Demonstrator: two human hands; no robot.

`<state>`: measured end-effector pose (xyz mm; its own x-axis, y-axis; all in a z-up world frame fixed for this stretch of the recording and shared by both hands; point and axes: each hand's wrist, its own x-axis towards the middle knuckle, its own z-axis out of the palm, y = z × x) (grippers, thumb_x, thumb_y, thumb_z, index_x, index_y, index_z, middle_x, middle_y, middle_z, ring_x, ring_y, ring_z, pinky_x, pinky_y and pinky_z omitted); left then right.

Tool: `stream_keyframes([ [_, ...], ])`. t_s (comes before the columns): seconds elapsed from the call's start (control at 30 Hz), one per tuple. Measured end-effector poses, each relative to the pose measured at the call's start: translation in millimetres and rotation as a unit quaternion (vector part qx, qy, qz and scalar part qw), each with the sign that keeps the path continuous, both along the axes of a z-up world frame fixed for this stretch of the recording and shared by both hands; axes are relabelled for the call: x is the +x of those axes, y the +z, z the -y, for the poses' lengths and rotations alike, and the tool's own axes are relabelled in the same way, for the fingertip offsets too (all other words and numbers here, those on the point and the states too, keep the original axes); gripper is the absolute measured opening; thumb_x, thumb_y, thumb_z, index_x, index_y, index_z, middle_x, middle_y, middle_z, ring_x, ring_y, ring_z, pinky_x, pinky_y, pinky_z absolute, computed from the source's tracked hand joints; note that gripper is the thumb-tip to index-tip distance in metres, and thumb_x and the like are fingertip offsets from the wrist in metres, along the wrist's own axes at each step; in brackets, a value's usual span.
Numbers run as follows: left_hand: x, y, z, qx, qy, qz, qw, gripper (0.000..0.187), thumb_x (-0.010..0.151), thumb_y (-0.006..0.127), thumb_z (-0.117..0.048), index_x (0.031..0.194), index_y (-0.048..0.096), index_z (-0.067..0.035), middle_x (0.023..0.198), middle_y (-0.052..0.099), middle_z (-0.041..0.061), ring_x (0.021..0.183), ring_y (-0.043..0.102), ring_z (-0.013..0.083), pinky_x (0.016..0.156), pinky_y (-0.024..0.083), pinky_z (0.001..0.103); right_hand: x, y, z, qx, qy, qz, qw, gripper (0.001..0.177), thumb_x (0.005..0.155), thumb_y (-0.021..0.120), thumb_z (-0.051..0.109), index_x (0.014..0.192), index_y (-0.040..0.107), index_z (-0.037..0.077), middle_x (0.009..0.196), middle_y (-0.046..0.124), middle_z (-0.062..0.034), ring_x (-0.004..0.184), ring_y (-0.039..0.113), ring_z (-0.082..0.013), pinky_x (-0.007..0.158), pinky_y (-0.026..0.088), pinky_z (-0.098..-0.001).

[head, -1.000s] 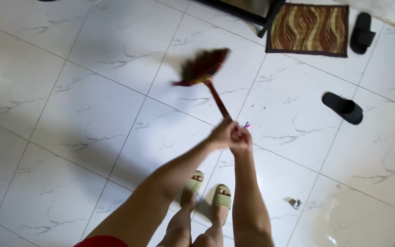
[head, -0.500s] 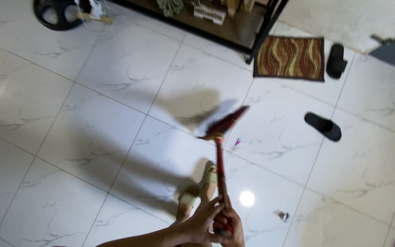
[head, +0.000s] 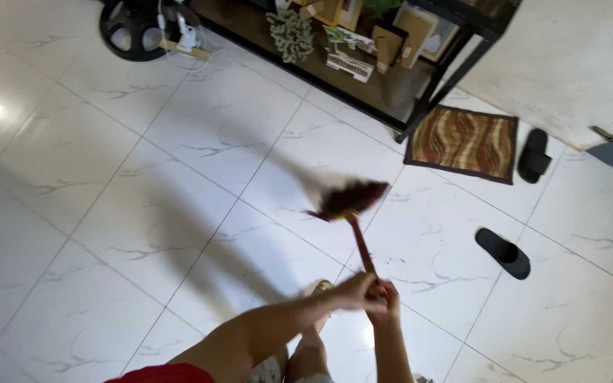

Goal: The person sweeps the white tiled floor using a broom, moving two black office chairs to reach the area underneath, and eventually leans the broom against a white dresser.

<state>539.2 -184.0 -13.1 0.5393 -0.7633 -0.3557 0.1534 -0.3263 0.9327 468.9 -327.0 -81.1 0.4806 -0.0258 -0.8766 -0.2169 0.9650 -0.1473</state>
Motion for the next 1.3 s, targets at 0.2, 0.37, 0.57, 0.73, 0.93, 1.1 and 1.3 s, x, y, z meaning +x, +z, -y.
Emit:
stream_keyframes([
  [0.2, -14.5, 74.4, -71.1, -0.072, 0.066, 0.078, 0.992, 0.078, 0.085, 0.082, -0.048, 0.133, 0.054, 0.007, 0.122, 0.061, 0.020, 0.111, 0.064, 0.0290, 0.093, 0.053, 0.036, -11.8, 52.7, -43.4, 0.000, 0.126, 0.079, 0.989, 0.016, 0.084, 0.055, 0.016, 0.070, 0.050, 0.011, 0.059, 0.048, -0.0016, 0.048, 0.044, -0.0144, 0.041, 0.038, -0.0294],
  [0.37, 38.1, 109.5, -148.0, -0.143, 0.135, -0.003, 0.980, 0.094, 0.082, 0.088, -0.032, 0.151, 0.033, 0.000, 0.139, 0.041, 0.016, 0.123, 0.058, 0.0246, 0.108, 0.052, 0.040, 60.9, 71.4, -113.0, 0.123, 0.132, 0.083, 0.980, 0.015, 0.090, 0.055, 0.020, 0.083, 0.059, 0.008, 0.056, 0.044, 0.0021, 0.038, 0.036, -0.0080, 0.032, 0.031, -0.0217],
  [0.57, 234.2, 3.4, -217.0, -0.132, 0.313, 0.127, 0.932, 0.085, 0.066, 0.096, -0.010, 0.131, 0.042, -0.003, 0.108, 0.053, 0.009, 0.094, 0.059, 0.0184, 0.076, 0.059, 0.032, 307.1, -45.8, -238.8, 0.070, 0.152, 0.244, 0.955, 0.024, 0.096, 0.054, 0.021, 0.078, 0.047, 0.008, 0.063, 0.049, -0.0037, 0.053, 0.050, -0.0159, 0.046, 0.044, -0.0299],
  [0.73, 420.5, -114.2, -267.2, -0.105, 0.295, 0.045, 0.949, 0.075, 0.071, 0.091, -0.008, 0.127, 0.042, -0.004, 0.107, 0.059, 0.006, 0.098, 0.068, 0.0150, 0.083, 0.061, 0.031, 505.0, -139.6, -279.9, 0.310, 0.171, 0.307, 0.884, 0.013, 0.101, 0.057, 0.013, 0.094, 0.062, 0.004, 0.073, 0.057, -0.0037, 0.053, 0.054, -0.0134, 0.046, 0.047, -0.0252],
  [0.93, 449.0, -165.2, -199.3, -0.048, 0.121, 0.078, 0.988, 0.063, 0.073, 0.089, -0.022, 0.114, 0.045, -0.003, 0.109, 0.058, 0.007, 0.100, 0.070, 0.0168, 0.081, 0.062, 0.030, 471.4, -189.4, -225.9, 0.064, -0.017, 0.327, 0.943, 0.016, 0.096, 0.062, 0.020, 0.083, 0.060, 0.011, 0.070, 0.060, 0.0008, 0.060, 0.057, -0.0126, 0.052, 0.046, -0.0272],
  [1.1, 344.4, -107.1, -160.1, 0.001, -0.108, 0.142, 0.984, 0.069, 0.069, 0.089, -0.042, 0.115, 0.055, -0.003, 0.108, 0.065, 0.014, 0.100, 0.066, 0.0256, 0.086, 0.057, 0.039, 303.5, -133.6, -202.4, -0.004, -0.199, 0.171, 0.965, 0.015, 0.094, 0.060, 0.021, 0.083, 0.058, 0.011, 0.067, 0.040, 0.0069, 0.058, 0.037, -0.0069, 0.049, 0.031, -0.0234],
  [1.3, 237.4, -29.1, -181.2, -0.074, -0.255, 0.144, 0.953, 0.093, 0.075, 0.094, -0.043, 0.138, 0.046, 0.004, 0.137, 0.045, 0.030, 0.119, 0.054, 0.0389, 0.097, 0.052, 0.043, 161.9, -39.9, -231.4, 0.056, -0.217, 0.177, 0.958, 0.011, 0.096, 0.058, 0.016, 0.091, 0.062, 0.007, 0.062, 0.050, 0.0045, 0.052, 0.048, -0.0082, 0.044, 0.040, -0.0255],
])
